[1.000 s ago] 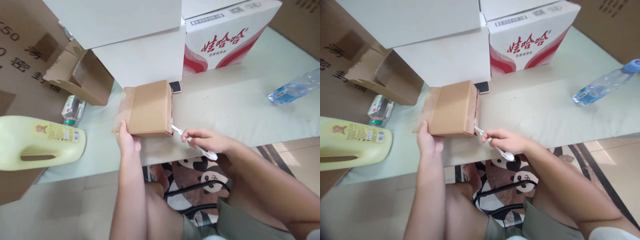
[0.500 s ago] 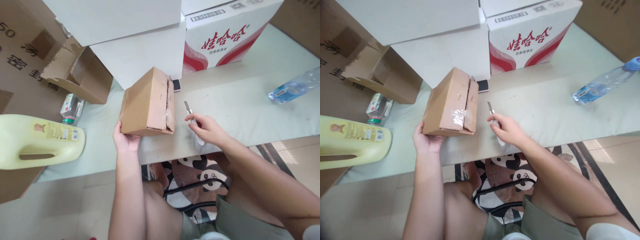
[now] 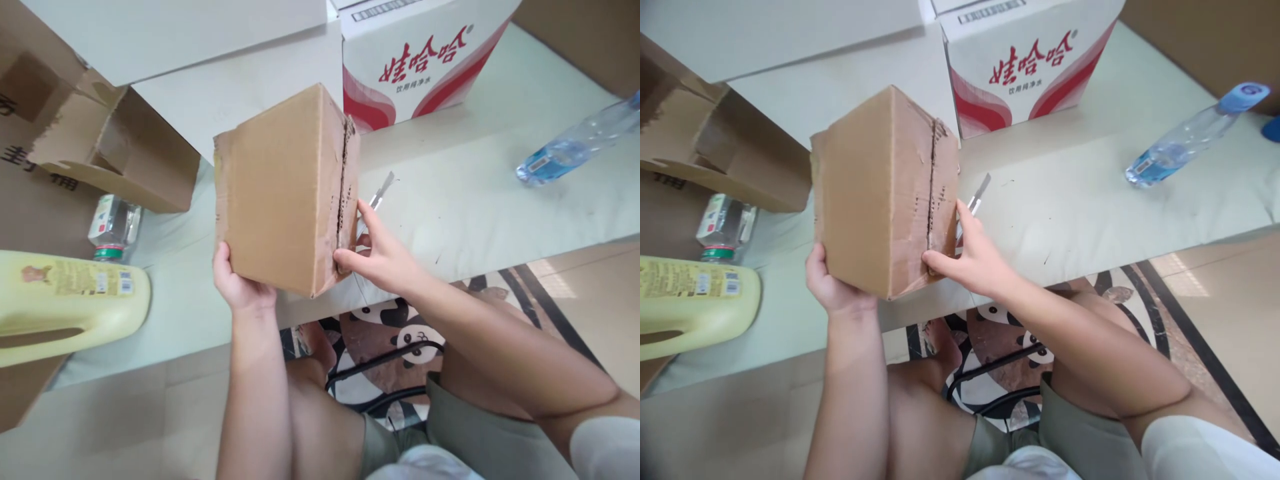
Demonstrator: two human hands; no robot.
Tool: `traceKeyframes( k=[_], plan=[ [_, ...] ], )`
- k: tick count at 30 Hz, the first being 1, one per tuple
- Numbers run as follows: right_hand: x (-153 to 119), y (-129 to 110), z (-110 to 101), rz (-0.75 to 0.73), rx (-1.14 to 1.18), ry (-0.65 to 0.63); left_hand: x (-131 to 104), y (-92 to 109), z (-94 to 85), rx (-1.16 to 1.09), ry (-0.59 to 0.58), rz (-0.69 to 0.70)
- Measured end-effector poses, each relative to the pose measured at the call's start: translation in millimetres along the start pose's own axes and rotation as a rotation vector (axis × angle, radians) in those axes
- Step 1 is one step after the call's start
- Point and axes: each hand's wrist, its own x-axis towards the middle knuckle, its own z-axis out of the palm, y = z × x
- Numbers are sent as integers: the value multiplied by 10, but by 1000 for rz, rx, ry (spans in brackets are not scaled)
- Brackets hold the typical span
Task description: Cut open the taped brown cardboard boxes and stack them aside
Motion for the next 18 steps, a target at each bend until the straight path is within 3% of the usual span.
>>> traceKeyframes(
  k=[8, 14, 18],
  plan=[
    [-11, 33, -17, -30, -8, -81, -16, 39, 7, 15, 76, -20],
    [20, 97, -163, -91, 25, 122, 96, 145, -101, -104, 130, 53],
    [12, 138, -172, -200, 81, 129, 158, 180, -162, -104, 181, 100]
  ],
)
